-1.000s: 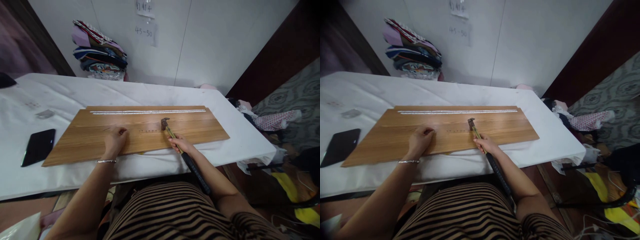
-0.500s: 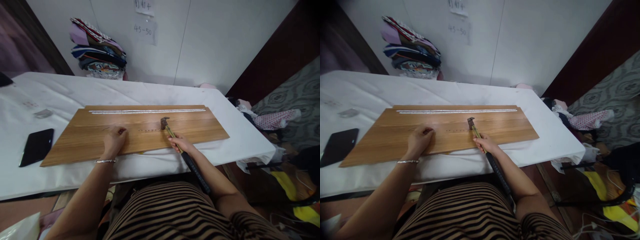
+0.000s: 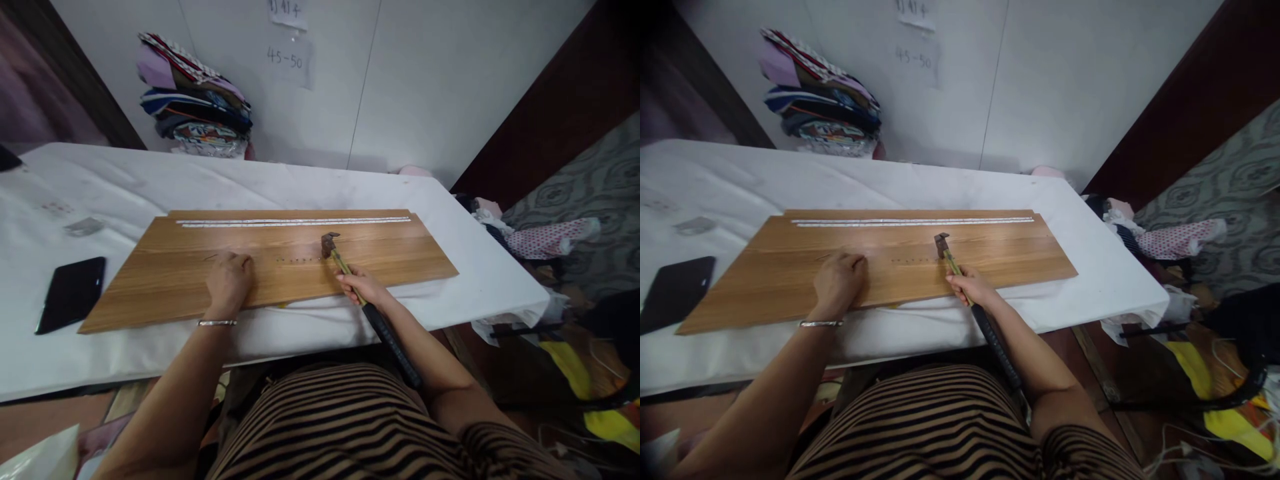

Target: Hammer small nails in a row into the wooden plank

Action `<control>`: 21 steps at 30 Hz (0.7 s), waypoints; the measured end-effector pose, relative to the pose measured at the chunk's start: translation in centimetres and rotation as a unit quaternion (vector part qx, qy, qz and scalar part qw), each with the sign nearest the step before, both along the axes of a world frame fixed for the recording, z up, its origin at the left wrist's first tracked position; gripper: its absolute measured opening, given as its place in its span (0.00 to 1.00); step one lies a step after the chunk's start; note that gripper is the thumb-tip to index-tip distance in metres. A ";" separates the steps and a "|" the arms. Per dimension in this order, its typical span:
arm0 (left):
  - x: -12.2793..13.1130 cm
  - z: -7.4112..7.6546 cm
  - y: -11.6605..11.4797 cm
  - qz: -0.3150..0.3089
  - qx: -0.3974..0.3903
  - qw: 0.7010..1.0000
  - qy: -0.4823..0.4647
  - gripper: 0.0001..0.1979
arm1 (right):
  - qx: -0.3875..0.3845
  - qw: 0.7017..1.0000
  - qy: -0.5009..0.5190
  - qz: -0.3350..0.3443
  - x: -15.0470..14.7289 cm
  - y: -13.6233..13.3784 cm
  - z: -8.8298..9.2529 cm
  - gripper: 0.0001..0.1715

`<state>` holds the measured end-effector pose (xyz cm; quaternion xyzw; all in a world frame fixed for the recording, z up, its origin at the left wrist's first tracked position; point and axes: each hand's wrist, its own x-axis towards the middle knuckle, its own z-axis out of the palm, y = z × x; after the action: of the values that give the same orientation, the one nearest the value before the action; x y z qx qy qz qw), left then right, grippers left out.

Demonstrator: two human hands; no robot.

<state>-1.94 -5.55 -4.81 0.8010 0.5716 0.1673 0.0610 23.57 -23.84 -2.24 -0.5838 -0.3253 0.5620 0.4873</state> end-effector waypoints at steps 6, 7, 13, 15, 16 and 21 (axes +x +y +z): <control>0.3 0.3 -0.1 0.030 0.001 0.999 0.039 0.22 | -0.009 1.000 -0.003 0.002 0.0 -0.1 -0.1 0.25; 0.2 0.3 -0.1 0.031 0.000 0.999 0.041 0.22 | -0.009 1.000 -0.003 0.004 0.0 -0.2 -0.1 0.25; 0.0 0.0 -0.1 -0.004 0.012 1.000 0.010 0.21 | 0.007 1.000 0.000 0.008 -0.1 -0.2 0.5 0.25; 0.0 -0.1 -0.1 -0.021 0.011 1.000 0.006 0.21 | 0.001 1.000 -0.005 0.008 -0.2 -0.2 0.4 0.24; 0.0 -0.1 -0.2 -0.028 0.006 1.000 0.009 0.21 | -0.003 1.000 -0.007 0.007 -0.2 -0.2 0.4 0.24; 0.2 0.1 -0.2 -0.022 -0.003 0.999 0.040 0.21 | -0.008 1.000 -0.008 -0.002 -0.1 -0.2 0.2 0.25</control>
<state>-1.71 -5.77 -4.71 0.8194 0.5561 0.1318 0.0439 23.43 -24.08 -2.00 -0.5929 -0.3236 0.5592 0.4807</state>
